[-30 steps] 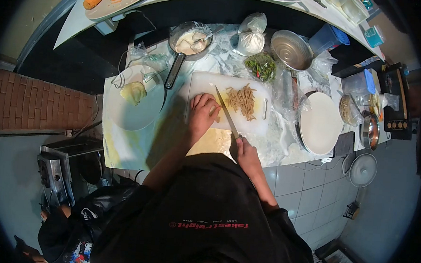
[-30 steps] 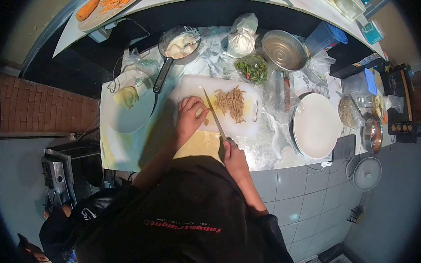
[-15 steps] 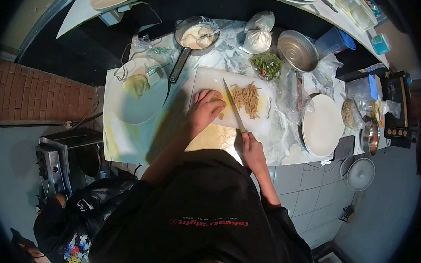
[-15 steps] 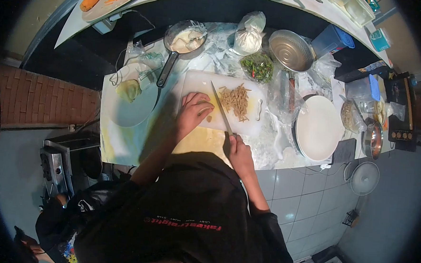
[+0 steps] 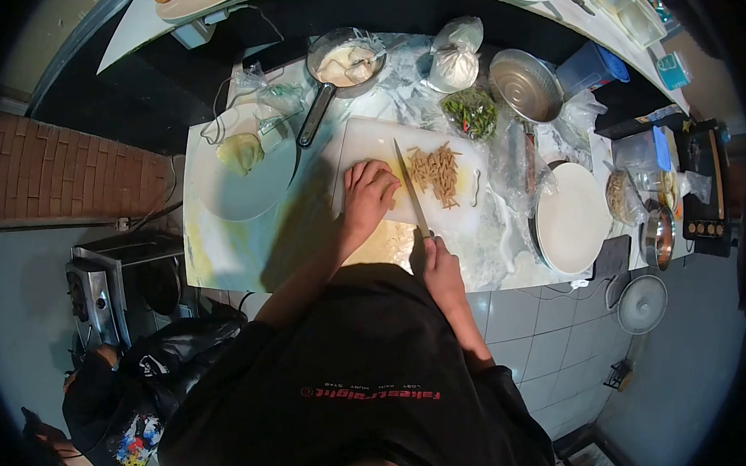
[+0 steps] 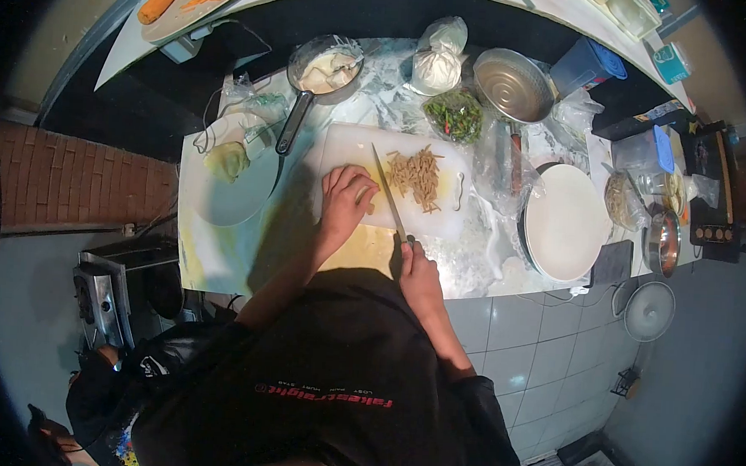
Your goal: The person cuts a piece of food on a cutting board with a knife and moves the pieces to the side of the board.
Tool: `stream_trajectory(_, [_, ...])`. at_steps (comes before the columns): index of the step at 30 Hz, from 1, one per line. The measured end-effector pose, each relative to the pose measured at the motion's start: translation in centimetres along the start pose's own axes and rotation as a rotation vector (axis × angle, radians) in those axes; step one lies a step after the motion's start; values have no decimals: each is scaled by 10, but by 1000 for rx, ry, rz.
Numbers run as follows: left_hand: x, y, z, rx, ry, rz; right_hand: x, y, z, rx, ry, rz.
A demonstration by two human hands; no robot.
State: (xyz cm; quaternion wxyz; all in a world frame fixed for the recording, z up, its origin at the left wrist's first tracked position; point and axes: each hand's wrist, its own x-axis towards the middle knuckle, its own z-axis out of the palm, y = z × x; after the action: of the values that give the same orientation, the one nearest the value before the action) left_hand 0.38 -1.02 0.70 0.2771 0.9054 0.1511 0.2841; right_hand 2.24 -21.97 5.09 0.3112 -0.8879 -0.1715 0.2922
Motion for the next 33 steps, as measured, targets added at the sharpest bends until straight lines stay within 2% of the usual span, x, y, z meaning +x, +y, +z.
stream_trajectory(11, [-2, 1, 1, 2, 18, -16, -11, 0, 0, -36, 76, -38])
stream_trajectory(30, [0, 4, -1, -27, 0, -29, -3, -4, 3, -83, -9, -4])
stream_trajectory(33, [0, 5, -1, -28, 4, -32, 1, 6, 7, -39, 29, -55])
